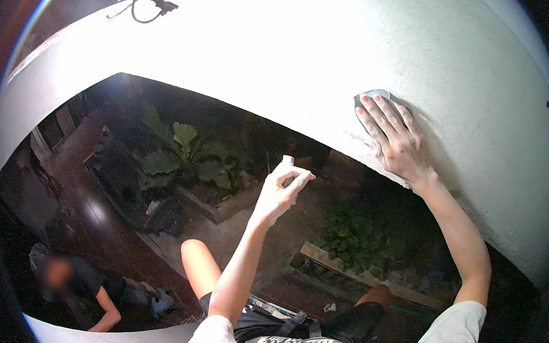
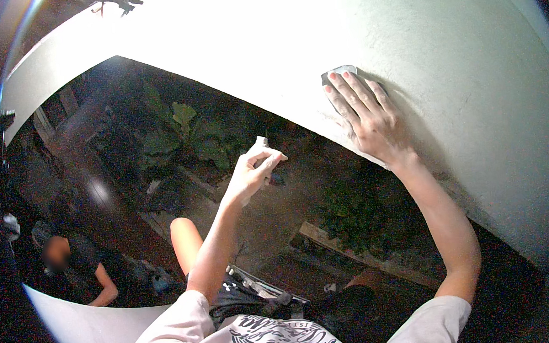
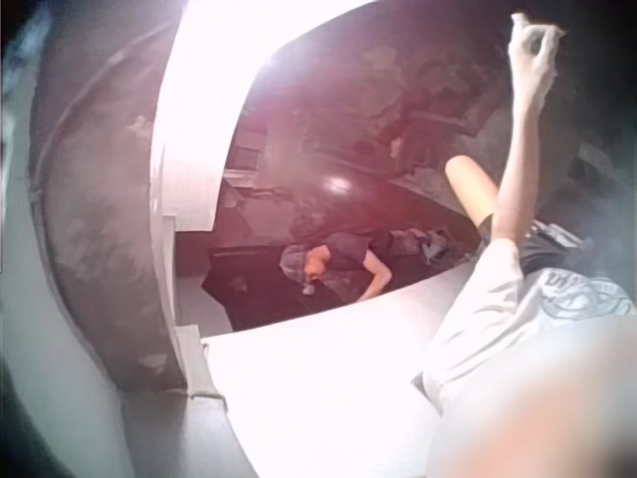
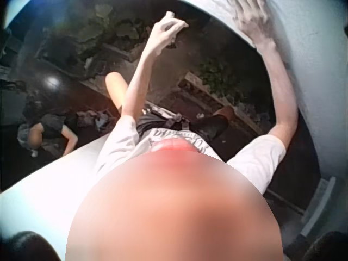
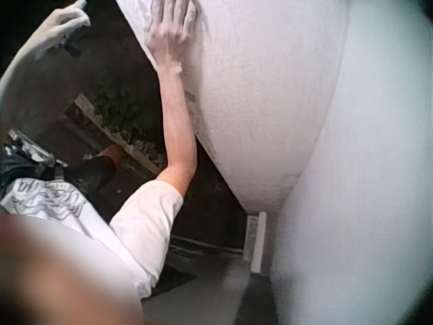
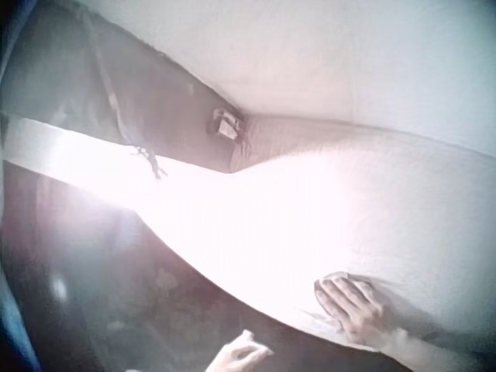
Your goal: The person smooths a white wall surface using a sanding block and a putty knife. They alternate between sanding and scraping motions while standing on a ladder, with another person visible below.
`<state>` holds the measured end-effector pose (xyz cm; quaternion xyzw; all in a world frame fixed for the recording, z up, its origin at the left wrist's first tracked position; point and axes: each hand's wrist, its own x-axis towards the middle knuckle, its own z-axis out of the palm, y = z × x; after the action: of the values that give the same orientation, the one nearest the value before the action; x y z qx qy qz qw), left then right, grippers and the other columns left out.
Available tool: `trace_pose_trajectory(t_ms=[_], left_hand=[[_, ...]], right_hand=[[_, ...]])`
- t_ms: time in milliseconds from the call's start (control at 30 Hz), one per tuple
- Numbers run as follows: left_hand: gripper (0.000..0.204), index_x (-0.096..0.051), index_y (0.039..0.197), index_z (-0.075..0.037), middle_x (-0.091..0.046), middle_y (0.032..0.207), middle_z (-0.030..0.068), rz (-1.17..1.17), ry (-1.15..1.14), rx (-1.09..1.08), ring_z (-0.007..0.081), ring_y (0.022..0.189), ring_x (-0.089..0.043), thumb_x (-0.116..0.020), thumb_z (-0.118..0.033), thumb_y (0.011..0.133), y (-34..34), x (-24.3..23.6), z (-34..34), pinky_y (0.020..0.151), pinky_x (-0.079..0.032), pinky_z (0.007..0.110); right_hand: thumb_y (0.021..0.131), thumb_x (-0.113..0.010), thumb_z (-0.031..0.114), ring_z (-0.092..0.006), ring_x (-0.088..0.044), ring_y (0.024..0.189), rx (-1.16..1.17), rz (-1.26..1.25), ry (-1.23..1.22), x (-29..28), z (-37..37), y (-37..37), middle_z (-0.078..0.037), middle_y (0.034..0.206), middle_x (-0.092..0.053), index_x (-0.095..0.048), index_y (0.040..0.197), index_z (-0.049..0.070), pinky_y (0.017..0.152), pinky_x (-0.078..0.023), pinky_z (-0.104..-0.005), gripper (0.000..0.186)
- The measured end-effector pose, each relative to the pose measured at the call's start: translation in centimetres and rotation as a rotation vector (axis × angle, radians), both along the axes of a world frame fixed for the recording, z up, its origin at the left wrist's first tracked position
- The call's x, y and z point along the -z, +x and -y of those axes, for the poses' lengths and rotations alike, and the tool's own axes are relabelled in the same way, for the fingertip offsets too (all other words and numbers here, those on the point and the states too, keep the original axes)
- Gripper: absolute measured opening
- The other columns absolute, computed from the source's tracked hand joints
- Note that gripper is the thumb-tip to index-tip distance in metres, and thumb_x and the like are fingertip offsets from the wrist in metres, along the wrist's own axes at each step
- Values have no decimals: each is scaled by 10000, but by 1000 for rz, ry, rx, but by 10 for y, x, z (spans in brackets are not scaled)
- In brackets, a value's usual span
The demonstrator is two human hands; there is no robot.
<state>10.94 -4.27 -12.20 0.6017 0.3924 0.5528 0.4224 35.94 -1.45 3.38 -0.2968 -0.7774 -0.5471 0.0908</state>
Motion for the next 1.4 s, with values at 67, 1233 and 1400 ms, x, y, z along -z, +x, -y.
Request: trace_pose_trajectory(t_ms=[67,1233,1400], left_hand=[[254,-729,976,-132,-643,1156,107,-14,-29,-12,183,1108,-480,-642,-360,906,1,1,-1,735,-449,325],[228,-666,1151,-129,-451,636,-56,399,-52,-285,40,529,-374,-569,-159,947,20,27,-1,505,-339,214],[227,-669,1136,-117,-497,693,-41,414,-34,-342,39,543,-418,-548,-114,943,25,22,-1,493,-363,207]], right_hand=[[932,-477,303,-149,-236,1432,-12,-91,-13,-4,-3,-1,68,1563,-236,-337,1462,292,1202,-177,-385,548],[920,-493,299,-232,-273,1419,104,-170,-811,38,-115,-126,-85,1520,-332,-381,1442,151,1185,-167,-455,554],[935,-427,432,-231,-221,1432,-176,-288,172,33,-124,-143,-71,1543,-285,-357,1443,90,1197,-58,-469,616]])
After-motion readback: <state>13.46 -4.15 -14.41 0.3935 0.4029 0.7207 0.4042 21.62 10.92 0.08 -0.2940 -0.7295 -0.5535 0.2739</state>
